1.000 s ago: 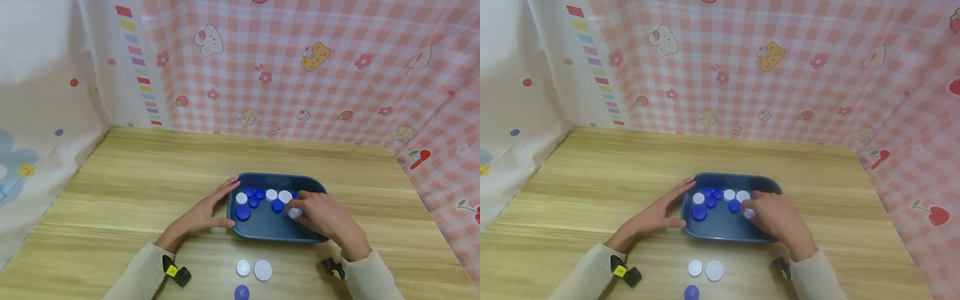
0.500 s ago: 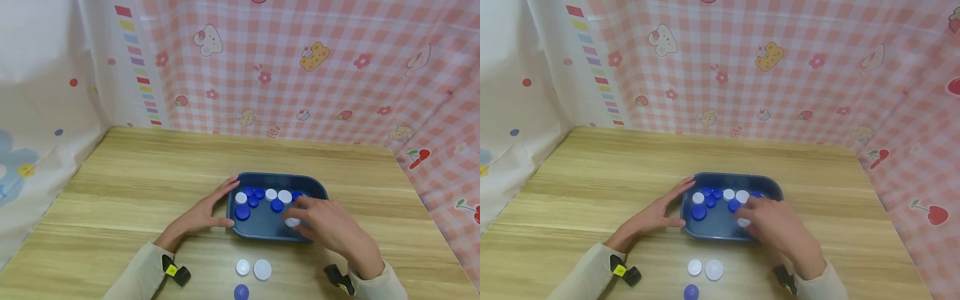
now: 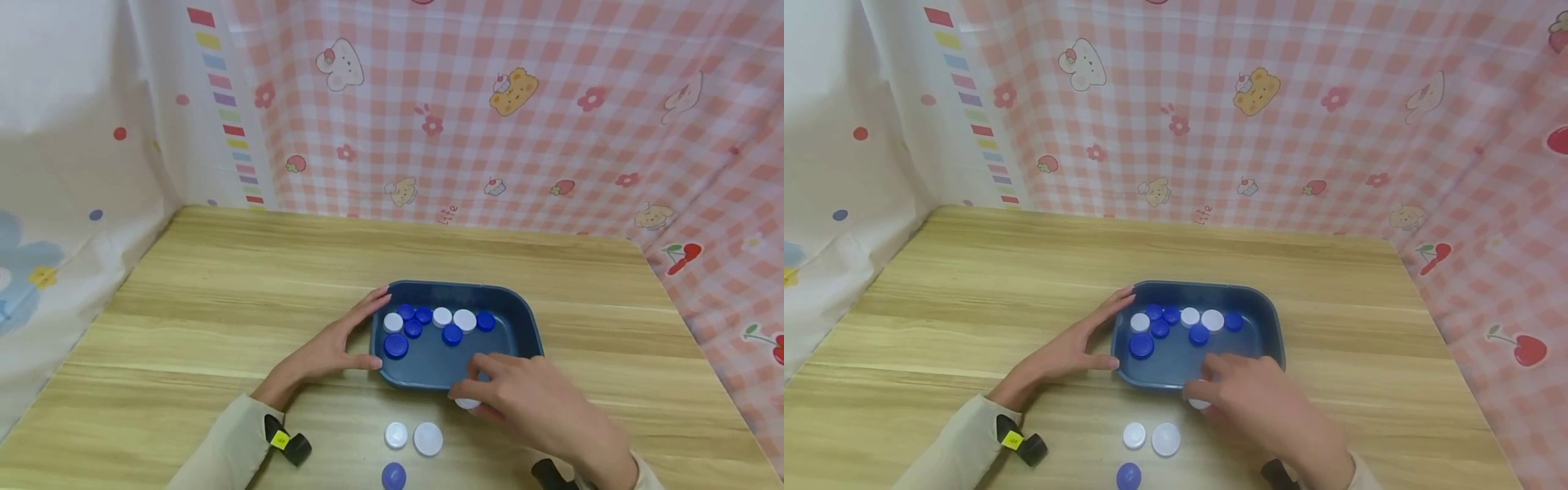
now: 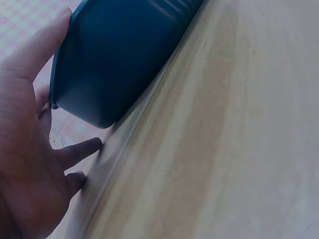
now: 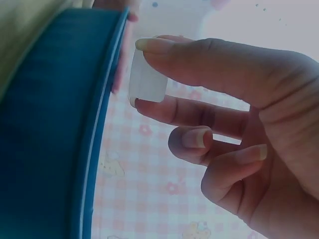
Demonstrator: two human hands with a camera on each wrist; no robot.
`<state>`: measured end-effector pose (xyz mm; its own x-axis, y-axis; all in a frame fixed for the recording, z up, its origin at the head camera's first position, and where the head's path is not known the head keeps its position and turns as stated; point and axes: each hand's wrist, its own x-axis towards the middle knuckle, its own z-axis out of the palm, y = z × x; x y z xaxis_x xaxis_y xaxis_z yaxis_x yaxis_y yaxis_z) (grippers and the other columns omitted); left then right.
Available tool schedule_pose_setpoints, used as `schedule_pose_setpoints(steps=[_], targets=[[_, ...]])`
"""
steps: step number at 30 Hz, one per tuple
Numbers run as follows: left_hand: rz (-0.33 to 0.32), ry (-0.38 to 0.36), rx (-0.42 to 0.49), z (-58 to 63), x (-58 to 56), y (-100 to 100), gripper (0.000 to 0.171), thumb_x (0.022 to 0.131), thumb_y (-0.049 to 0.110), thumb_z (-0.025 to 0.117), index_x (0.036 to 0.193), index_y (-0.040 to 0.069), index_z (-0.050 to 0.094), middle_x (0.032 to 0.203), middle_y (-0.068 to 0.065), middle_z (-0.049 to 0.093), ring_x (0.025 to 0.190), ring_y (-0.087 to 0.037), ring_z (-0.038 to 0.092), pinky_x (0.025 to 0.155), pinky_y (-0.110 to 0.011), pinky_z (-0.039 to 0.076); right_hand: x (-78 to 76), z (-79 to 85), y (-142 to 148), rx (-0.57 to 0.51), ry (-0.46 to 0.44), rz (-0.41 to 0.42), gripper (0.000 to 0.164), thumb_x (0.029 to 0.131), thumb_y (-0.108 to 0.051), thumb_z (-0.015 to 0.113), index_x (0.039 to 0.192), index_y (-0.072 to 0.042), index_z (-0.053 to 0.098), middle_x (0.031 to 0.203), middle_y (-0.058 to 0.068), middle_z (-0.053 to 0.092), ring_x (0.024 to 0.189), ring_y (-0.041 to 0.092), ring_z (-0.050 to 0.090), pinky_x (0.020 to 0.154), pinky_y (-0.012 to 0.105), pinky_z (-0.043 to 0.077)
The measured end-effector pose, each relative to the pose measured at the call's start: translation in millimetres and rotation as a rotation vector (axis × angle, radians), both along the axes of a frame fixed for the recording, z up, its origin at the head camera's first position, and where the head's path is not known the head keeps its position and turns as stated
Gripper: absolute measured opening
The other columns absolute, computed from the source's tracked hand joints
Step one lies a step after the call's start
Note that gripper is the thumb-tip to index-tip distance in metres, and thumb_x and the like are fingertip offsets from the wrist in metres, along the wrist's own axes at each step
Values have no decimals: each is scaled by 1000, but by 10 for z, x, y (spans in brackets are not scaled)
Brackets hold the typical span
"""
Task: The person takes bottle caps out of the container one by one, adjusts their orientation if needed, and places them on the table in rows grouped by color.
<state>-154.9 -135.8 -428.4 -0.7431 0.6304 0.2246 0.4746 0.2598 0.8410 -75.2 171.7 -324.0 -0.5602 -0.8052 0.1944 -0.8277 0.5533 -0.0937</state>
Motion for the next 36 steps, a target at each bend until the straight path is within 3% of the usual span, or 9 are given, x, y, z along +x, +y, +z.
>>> schedule_pose_setpoints(steps=[3,5,12,16,20,23,30,36], targets=[[3,2,-13,-93,-45,-14,94,77,19,80,153,20,24,159,10,9,145,-15,8,111,-55,17,40,-23,-36,6,-8,17,31,77,-19,80,100,-36,67,85,-14,54,65,0,46,48,13,34],[-1,-2,-10,-92,-47,-12,94,77,17,80,153,18,24,159,8,9,145,-17,7,111,-56,16,62,-39,-64,25,-19,30,31,77,-18,80,100,-35,67,86,-13,54,67,1,47,48,13,34],[-3,-48,-8,245,115,25,89,79,9,77,152,9,25,160,-5,11,145,-23,7,111,-56,14,128,-101,-175,48,-130,82,31,81,-21,77,107,-36,68,88,-14,56,73,0,50,52,11,36],[-1,-53,-3,252,122,32,89,79,8,76,152,8,25,160,-5,10,145,-22,7,111,-56,13,166,-124,-218,86,-211,82,34,84,-23,75,115,-32,65,91,-16,56,75,1,49,54,11,35],[7,-61,-10,262,121,31,88,80,13,77,152,10,25,160,-5,11,145,-23,8,111,-56,14,187,-160,-243,122,-241,79,31,84,-26,74,113,-29,62,88,-19,52,73,0,46,57,14,37],[11,-63,-6,222,103,28,88,80,16,77,152,11,26,160,-4,11,145,-23,8,111,-57,13,202,-198,-259,135,-242,94,28,85,-28,73,111,-29,61,88,-21,52,75,0,46,58,15,37],[30,-13,-37,-57,-12,5,93,79,19,79,153,22,24,159,10,9,144,-14,7,111,-55,15,221,-278,-326,151,-211,172,26,87,-29,71,111,-28,62,96,-18,59,79,-1,48,59,12,38],[25,-8,-37,-107,-42,0,92,79,26,79,153,27,24,159,14,8,144,-13,7,111,-56,16,219,-337,-362,197,-211,199,24,86,-31,71,109,-30,63,93,-19,57,77,-1,46,57,12,35]])
